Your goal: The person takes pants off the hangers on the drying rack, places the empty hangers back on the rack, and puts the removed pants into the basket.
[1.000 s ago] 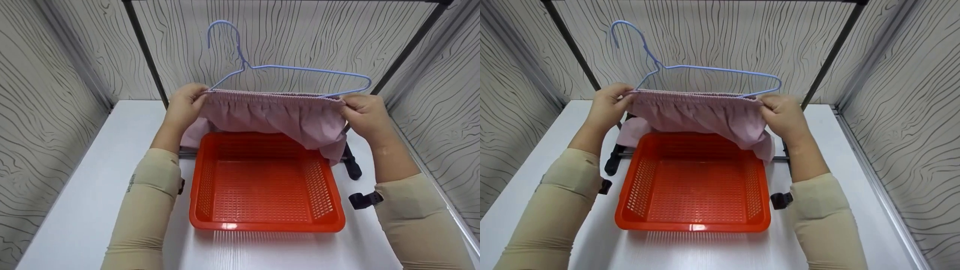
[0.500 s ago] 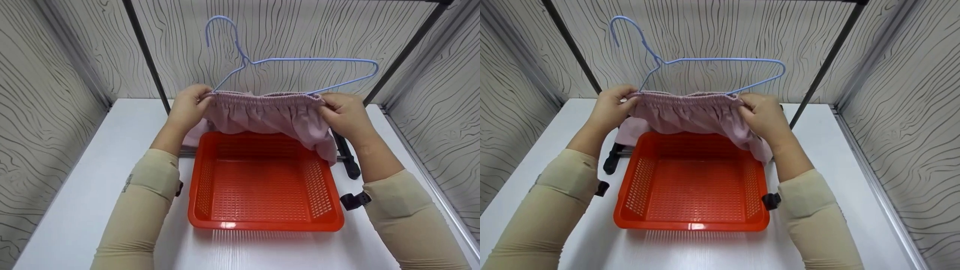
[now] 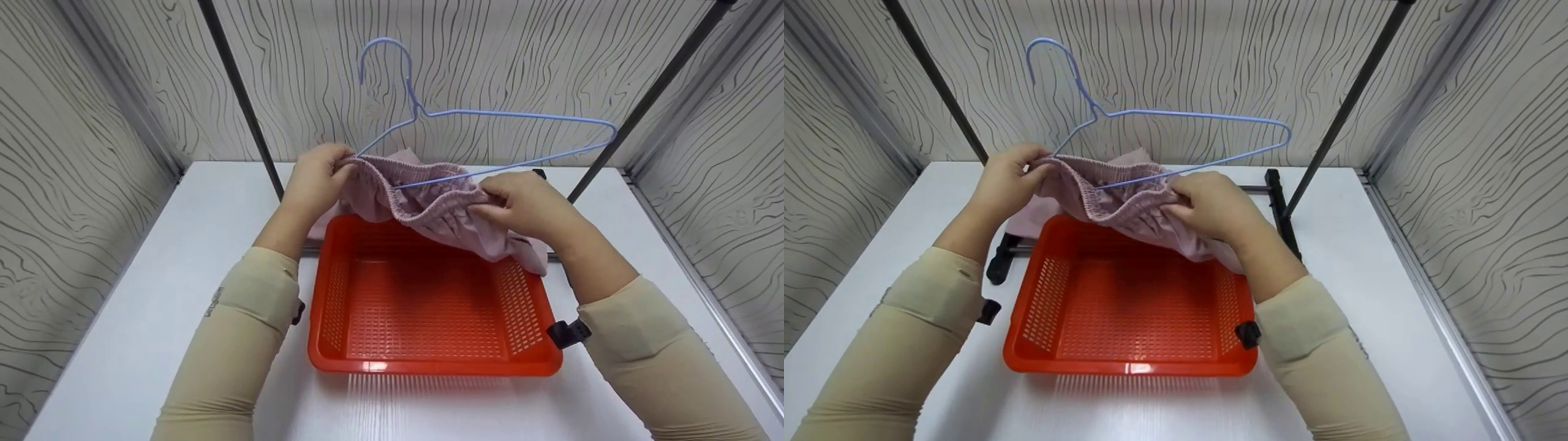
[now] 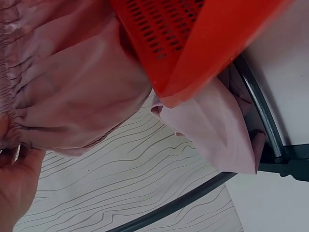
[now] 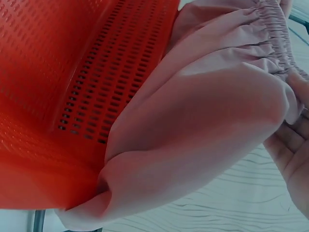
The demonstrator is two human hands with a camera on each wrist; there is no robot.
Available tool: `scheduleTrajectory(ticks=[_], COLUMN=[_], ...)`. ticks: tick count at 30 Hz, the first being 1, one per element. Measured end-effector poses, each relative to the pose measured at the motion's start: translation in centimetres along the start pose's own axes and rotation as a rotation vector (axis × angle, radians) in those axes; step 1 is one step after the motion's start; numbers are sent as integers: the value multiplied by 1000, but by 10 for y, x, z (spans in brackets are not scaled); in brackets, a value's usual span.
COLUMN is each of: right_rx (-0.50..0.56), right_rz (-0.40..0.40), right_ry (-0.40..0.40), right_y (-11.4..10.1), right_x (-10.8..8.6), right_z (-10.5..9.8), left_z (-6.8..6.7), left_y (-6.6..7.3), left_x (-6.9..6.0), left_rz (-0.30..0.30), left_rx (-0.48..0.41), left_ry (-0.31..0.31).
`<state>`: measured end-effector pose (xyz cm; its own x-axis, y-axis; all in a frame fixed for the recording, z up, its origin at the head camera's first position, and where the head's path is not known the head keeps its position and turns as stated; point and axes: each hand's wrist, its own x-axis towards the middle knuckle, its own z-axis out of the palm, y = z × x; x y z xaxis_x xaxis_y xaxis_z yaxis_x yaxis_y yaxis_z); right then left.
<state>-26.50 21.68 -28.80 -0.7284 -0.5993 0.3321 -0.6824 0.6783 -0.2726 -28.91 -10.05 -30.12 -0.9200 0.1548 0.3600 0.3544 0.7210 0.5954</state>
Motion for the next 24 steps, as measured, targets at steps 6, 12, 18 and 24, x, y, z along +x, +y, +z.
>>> scheduleTrajectory(ticks=[6, 12, 18, 24], right_rx=[9, -6, -71, -122], right_rz=[-64, -123, -318, -278], right_ry=[-52, 24, 443, 688], right_y=[-4, -7, -12, -12], right_x=[1, 0, 3, 7], right_z=[0, -9, -21, -28], left_z=[0, 1, 4, 6], left_y=[2, 4, 8, 11], left_x=[0, -1, -3, -4], left_rz=[-4, 5, -6, -11], left_rx=[12, 11, 19, 47], left_ry=[-1, 2, -44, -95])
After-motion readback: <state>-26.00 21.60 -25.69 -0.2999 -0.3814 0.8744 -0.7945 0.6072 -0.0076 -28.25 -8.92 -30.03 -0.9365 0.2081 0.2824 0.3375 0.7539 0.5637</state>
